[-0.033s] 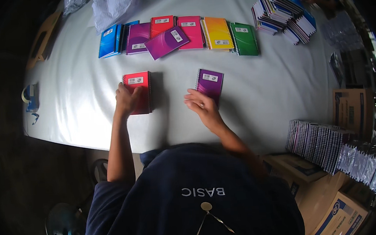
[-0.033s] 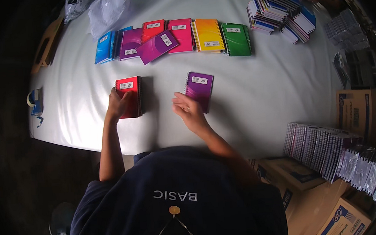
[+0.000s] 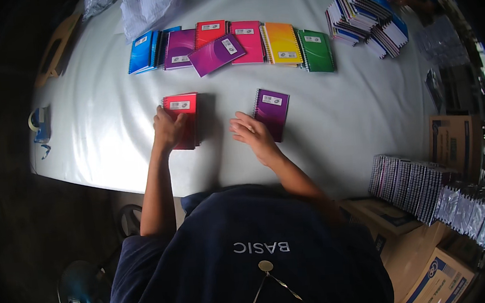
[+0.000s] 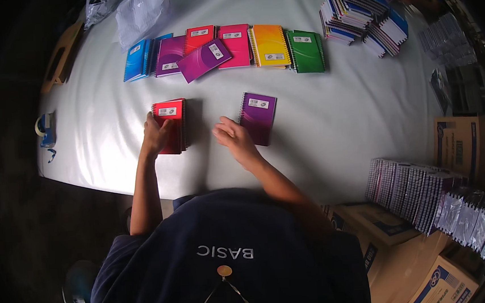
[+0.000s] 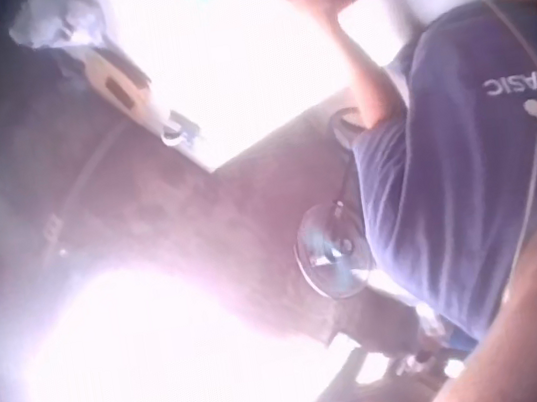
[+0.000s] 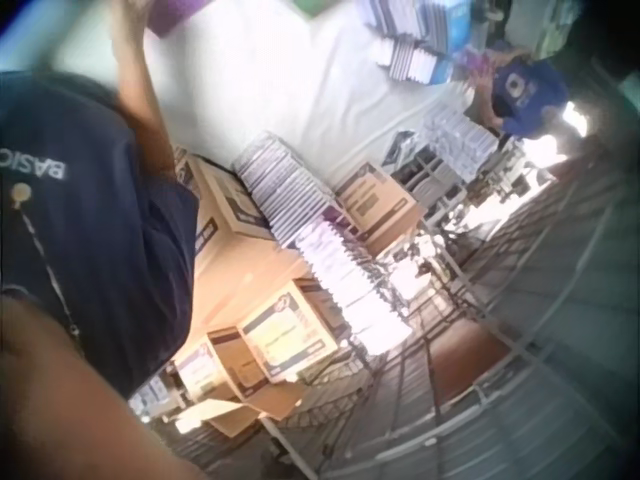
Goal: The person sorts notebooks of different colors into piles on a large table, picking up stacks and individual notebooks to arrange them by color and then stacking them together.
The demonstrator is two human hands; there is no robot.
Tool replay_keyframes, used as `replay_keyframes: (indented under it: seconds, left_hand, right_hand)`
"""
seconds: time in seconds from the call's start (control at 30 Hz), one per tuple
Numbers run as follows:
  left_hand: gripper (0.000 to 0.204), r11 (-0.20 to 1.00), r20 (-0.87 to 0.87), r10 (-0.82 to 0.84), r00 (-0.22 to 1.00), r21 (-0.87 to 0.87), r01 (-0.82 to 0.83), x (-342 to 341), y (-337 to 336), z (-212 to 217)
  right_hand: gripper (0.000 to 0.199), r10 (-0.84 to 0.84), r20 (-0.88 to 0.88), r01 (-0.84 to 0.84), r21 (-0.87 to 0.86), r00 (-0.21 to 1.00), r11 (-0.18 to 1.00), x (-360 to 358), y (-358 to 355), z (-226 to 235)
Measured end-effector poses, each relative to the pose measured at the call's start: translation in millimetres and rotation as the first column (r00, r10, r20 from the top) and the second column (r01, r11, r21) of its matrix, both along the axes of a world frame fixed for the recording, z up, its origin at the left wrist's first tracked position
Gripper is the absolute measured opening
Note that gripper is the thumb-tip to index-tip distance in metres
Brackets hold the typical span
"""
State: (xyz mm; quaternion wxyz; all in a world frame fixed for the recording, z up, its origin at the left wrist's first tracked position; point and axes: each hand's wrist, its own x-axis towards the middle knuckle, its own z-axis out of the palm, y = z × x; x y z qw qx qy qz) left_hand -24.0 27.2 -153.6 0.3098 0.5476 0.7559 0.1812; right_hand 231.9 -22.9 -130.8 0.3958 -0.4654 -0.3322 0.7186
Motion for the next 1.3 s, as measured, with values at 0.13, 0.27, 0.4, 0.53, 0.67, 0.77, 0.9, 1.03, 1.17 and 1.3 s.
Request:
replay_keyframes:
  seconds: [0.13,0.27,0.4,0.53,0.67,0.77,0.9,1.03,1.17,1.3]
  left_hand:
    - [0.074,0.998,0.028,-0.048,0.998,0.051,0.046,45.5,-16.8,7.3]
    - [0.08,0.999,0.72,0.01,0.694,0.027,-0.042,58.5,-33.6,24.1]
    - [0.099,0.917,0.759,-0.285,0.585,0.394,-0.064,71.1,-59.4,64.3]
    - [0.05,0.628,0.375,-0.658,0.654,0.752,0.201,70.9,-66.5,80.5]
    - [0.051,0.516,0.235,-0.759,0.607,0.786,0.34,64.5,-68.3,93.0]
    - [0.054,0.658,0.436,-0.673,0.597,0.722,0.215,69.3,-66.8,73.0]
    - [0.064,0.917,0.728,-0.376,0.573,0.381,0.118,83.5,-63.0,38.5]
    - [0.068,0.921,0.723,-0.379,0.578,0.355,0.16,80.3,-57.6,17.6]
    - [0.074,0.896,0.668,-0.437,0.602,0.386,0.221,72.9,-55.8,-3.0]
    - [0.075,0.888,0.66,-0.438,0.61,0.214,0.407,76.8,-44.6,6.7]
  right_hand:
    - [0.066,-0.066,-0.005,0.065,-0.028,0.998,0.997,-56.3,33.1,-34.2]
    - [0.054,0.035,-0.216,-0.085,-0.23,0.976,0.969,-42.2,37.0,-5.3]
    - [0.055,0.027,0.146,-0.103,0.543,0.989,0.833,-10.0,6.1,21.2]
    - [0.047,-0.163,0.329,-0.276,0.919,0.93,0.28,17.9,-5.0,54.3]
    - [0.038,-0.173,0.31,-0.29,0.948,0.935,0.132,29.0,-7.0,51.0]
    - [0.048,-0.063,0.359,-0.332,0.906,0.931,0.261,24.6,-5.9,48.9]
    - [0.065,-0.126,0.185,-0.054,0.741,0.975,0.669,3.1,-6.9,-18.0]
    - [0.072,-0.108,0.088,0.012,0.719,0.99,0.694,-4.3,-1.1,-39.9]
    - [0.076,-0.137,0.323,-0.185,0.785,0.936,0.591,-2.7,2.1,-30.2]
    - [0.07,-0.174,0.319,-0.134,0.746,0.932,0.653,10.1,8.2,-23.7]
